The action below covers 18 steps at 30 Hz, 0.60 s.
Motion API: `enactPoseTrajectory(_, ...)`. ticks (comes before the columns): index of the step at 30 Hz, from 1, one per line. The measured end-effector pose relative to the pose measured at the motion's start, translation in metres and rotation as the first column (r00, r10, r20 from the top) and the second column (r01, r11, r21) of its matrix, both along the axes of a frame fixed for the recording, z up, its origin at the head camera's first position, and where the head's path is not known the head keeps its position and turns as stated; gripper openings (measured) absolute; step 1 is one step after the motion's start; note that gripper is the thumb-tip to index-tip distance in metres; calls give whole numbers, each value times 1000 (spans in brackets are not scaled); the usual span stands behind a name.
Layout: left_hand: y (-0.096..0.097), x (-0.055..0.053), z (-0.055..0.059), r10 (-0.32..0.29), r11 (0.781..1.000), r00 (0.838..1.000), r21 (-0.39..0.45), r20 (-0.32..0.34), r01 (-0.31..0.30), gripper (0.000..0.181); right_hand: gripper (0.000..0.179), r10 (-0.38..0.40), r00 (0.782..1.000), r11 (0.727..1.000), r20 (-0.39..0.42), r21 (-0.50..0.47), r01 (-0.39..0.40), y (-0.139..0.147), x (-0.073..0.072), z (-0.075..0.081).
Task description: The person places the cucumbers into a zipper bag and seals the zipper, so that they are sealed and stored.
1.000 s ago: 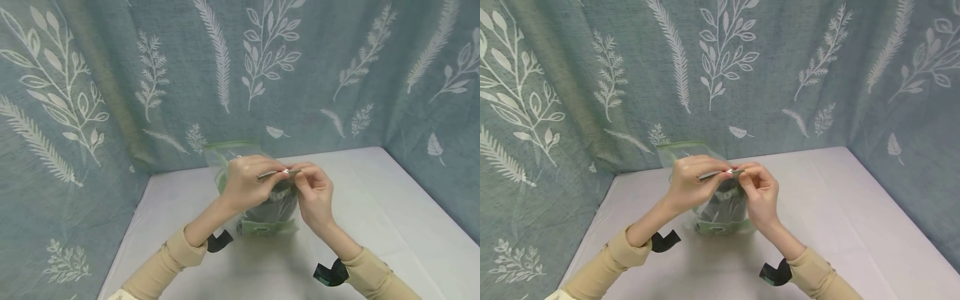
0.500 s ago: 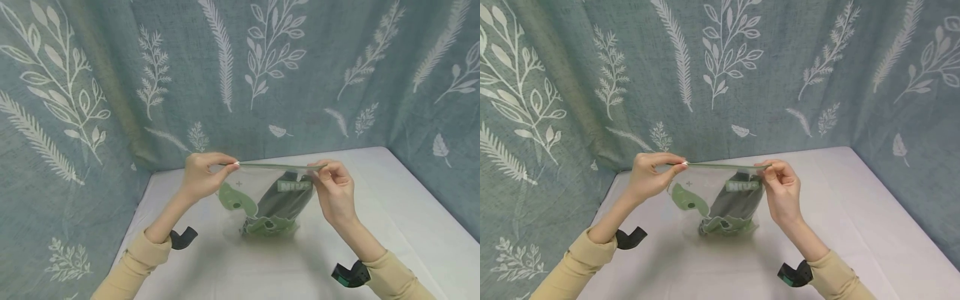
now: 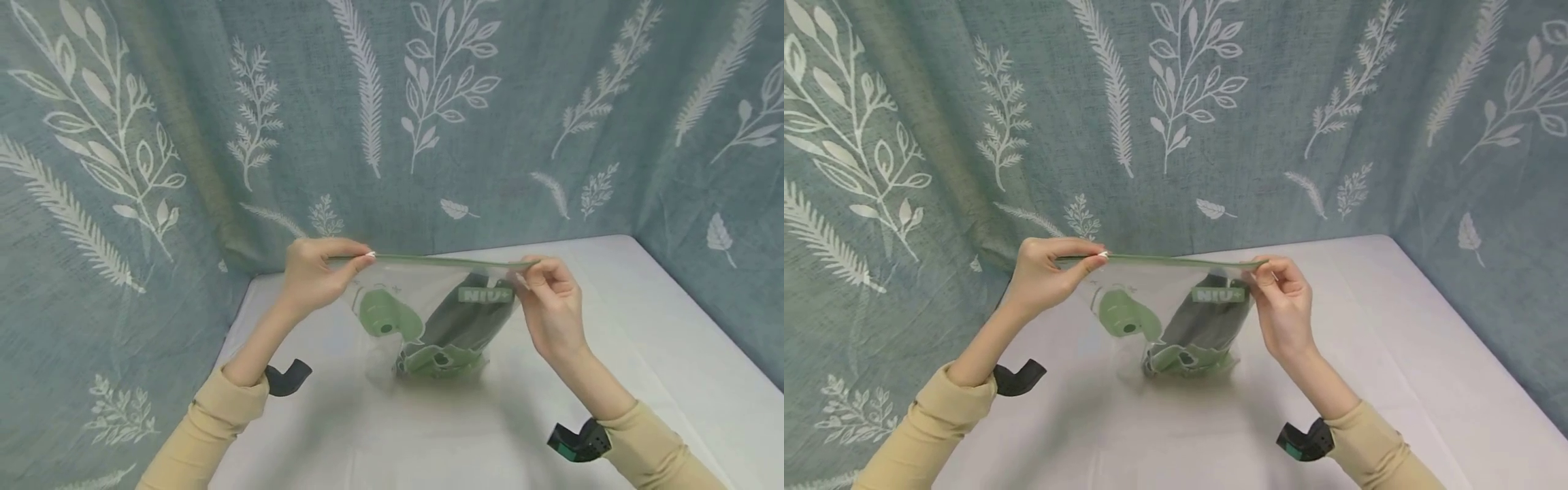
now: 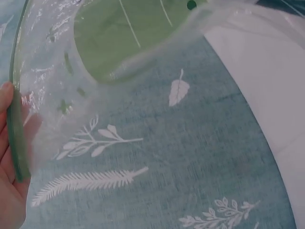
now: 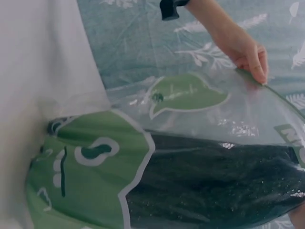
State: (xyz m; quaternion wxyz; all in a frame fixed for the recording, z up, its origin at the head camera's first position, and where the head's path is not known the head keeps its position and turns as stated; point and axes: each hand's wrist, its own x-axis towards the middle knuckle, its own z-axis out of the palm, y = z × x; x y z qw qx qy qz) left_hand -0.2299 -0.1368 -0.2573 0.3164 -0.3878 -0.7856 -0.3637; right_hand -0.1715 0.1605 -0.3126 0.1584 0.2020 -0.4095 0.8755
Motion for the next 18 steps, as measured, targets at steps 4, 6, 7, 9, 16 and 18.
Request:
enactPoseTrajectory(4,-6,0,1,19,1000,1000,4,24,-20,11,20,-2,1000,1000,6,-4,2,2,-2,1)
enactPoseTrajectory(6,-10,2,1,36,999,999,5,40,-36,11,20,5,1000,1000,10,-8,-5,2,-3,1)
enactPoseTrajectory(7,-13,2,0,45,999,998,5,51,-46,11,19,6,1000,1000,14,-11,-6,3,-4,1)
enactPoseTrajectory(9,-18,3,0,65,998,995,9,79,-66,11,19,6,1000,1000,23,-14,-5,4,-4,0)
enactPoseTrajectory(16,-36,6,-1,154,987,982,22,110,-157,11,18,-1,998,1000,69,-29,3,9,-5,-2)
enactPoseTrajectory(18,-38,7,-2,157,985,979,49,128,-164,10,17,9,997,1000,77,-29,-7,9,-5,-2)
